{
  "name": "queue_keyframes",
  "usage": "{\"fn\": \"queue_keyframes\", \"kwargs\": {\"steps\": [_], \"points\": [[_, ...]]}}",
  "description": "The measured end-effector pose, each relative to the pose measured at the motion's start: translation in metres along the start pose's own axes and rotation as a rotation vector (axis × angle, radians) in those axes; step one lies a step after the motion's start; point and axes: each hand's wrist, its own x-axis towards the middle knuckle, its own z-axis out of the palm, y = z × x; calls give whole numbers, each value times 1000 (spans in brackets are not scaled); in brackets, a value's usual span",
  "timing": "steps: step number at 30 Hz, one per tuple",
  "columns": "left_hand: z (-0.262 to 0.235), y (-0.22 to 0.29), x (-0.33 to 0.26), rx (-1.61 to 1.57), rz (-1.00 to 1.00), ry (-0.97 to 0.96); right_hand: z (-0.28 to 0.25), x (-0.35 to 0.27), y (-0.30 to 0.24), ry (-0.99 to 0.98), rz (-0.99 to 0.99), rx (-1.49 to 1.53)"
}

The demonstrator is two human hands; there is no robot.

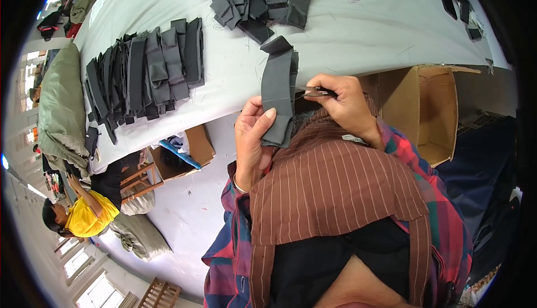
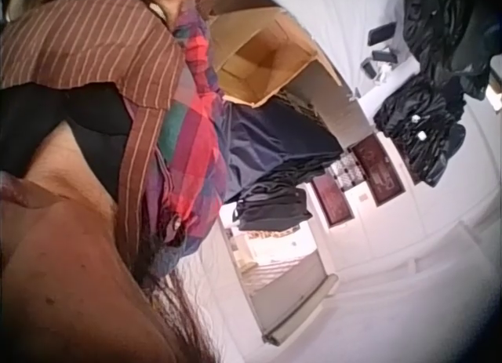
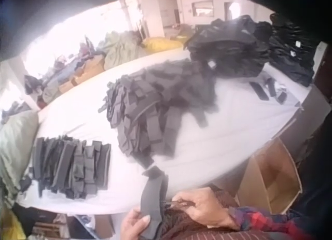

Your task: Trimming excess material or threads from small black fabric pieces using thread nippers.

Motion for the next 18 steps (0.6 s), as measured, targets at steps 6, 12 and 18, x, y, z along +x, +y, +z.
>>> {"fn": "queue_keyframes", "kwargs": {"steps": [6,12,18], "points": [[0,6,-6,33,32,20,-21,-2,15,236,268,34],[1,2,-3,73,45,-19,3,3,-1,73,156,209],[1,5,-3,97,34,-36,-3,11,-11,-48,50,220]]}}
